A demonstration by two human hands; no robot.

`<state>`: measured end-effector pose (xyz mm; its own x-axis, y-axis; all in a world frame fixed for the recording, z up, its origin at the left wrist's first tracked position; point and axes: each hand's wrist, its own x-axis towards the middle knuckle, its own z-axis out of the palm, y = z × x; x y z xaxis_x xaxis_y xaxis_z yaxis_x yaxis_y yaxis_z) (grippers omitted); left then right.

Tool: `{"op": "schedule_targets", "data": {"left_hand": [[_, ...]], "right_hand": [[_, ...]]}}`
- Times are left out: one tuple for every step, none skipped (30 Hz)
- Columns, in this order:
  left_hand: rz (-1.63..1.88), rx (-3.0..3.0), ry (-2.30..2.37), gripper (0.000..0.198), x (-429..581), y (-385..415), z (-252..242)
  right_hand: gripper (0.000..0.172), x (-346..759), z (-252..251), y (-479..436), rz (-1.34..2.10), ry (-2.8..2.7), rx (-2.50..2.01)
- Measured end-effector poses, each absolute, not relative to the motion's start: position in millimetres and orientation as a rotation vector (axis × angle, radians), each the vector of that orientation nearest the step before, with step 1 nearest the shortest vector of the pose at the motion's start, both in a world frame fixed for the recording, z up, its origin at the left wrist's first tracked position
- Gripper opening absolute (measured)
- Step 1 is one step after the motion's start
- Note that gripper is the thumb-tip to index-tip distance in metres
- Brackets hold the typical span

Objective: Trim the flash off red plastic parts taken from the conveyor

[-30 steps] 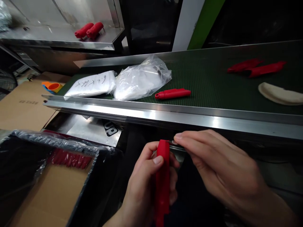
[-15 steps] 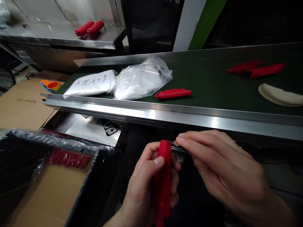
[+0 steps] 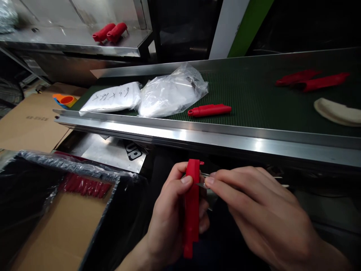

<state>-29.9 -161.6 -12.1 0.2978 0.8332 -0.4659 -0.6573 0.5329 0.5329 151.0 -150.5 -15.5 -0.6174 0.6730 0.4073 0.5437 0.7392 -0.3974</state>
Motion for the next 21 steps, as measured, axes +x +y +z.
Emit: {"op": "schedule_targets", "data": {"left_hand": [[1.007,0.264,0.783,0.011,-30.5,-160.3,-12.2],[1.008,0.27,0.783,0.011,-31.1,-158.9,-12.2],[1.011,0.279,0.781,0.011,-31.9,-157.5,-12.3],[1.013,0.286,0.78,0.012,-32.7,-156.1,-12.3],[1.014,0.293,0.781,0.013,-33.5,-154.8,-12.2],[1.018,0.297,0.788,0.013,-34.1,-153.4,-12.1],[1.024,0.299,0.796,0.013,-34.7,-152.1,-11.9],[1.031,0.302,0.799,0.013,-35.0,-150.8,-11.7],[1.039,0.306,0.798,0.012,-35.1,-149.4,-11.3],[1.051,0.311,0.795,0.011,-35.1,-148.2,-11.0],[1.062,0.318,0.789,0.01,-35.0,-146.9,-10.6],[1.074,0.323,0.782,0.009,-34.8,-145.6,-10.4],[1.083,0.327,0.774,0.008,-34.7,-144.3,-10.4],[1.087,0.326,0.771,0.008,-34.7,-143.0,-10.5],[1.089,0.322,0.767,0.008,-34.7,-141.8,-10.8],[1.092,0.318,0.762,0.008,-35.0,-140.6,-11.3],[1.093,0.309,0.761,0.008,-35.3,-139.5,-11.8],[1.097,0.297,0.761,0.008,-35.6,-138.4,-12.2],[1.103,0.288,0.761,0.008,-35.9,-137.4,-12.6],[1.113,0.279,0.764,0.008,-36.3,-136.5,-12.7],[1.124,0.271,0.766,0.008,-36.5,-135.8,-12.6]], "right_hand": [[0.048,149.8,-15.8,-152.1,0.313,-2.402,-0.909],[0.047,148.5,-15.7,-153.6,0.31,-2.403,-0.901],[0.046,147.2,-15.4,-155.0,0.309,-2.399,-0.901],[0.045,146.0,-14.7,-156.3,0.309,-2.395,-0.9],[0.046,145.0,-13.8,-157.6,0.308,-2.4,-0.893],[0.046,144.2,-12.9,-158.8,0.305,-2.413,-0.88],[0.046,143.6,-11.8,-159.8,0.297,-2.428,-0.868],[0.046,143.2,-10.9,-160.9,0.285,-2.433,-0.865],[0.045,142.8,-10.1,-161.8,0.273,-2.433,-0.86],[0.044,142.6,-9.5,-162.6,0.265,-2.427,-0.855],[0.042,142.3,-9.1,-163.3,0.26,-2.415,-0.859],[0.041,142.0,-8.9,-164.0,0.26,-2.402,-0.865],[0.04,141.7,-9.0,-164.5,0.259,-2.396,-0.867],[0.04,141.3,-9.4,-165.1,0.261,-2.398,-0.867],[0.039,140.9,-10.0,-165.7,0.265,-2.406,-0.868],[0.039,140.6,-10.7,-166.3,0.262,-2.41,-0.869],[0.037,140.5,-11.5,-167.2,0.261,-2.427,-0.866],[0.036,140.6,-12.3,-168.2,0.255,-2.443,-0.861],[0.034,141.2,-13.0,-169.3,0.245,-2.456,-0.854],[0.032,142.3,-13.4,-170.4,0.234,-2.461,-0.842],[0.031,143.9,-13.4,-171.4,0.228,-2.462,-0.834]]}}
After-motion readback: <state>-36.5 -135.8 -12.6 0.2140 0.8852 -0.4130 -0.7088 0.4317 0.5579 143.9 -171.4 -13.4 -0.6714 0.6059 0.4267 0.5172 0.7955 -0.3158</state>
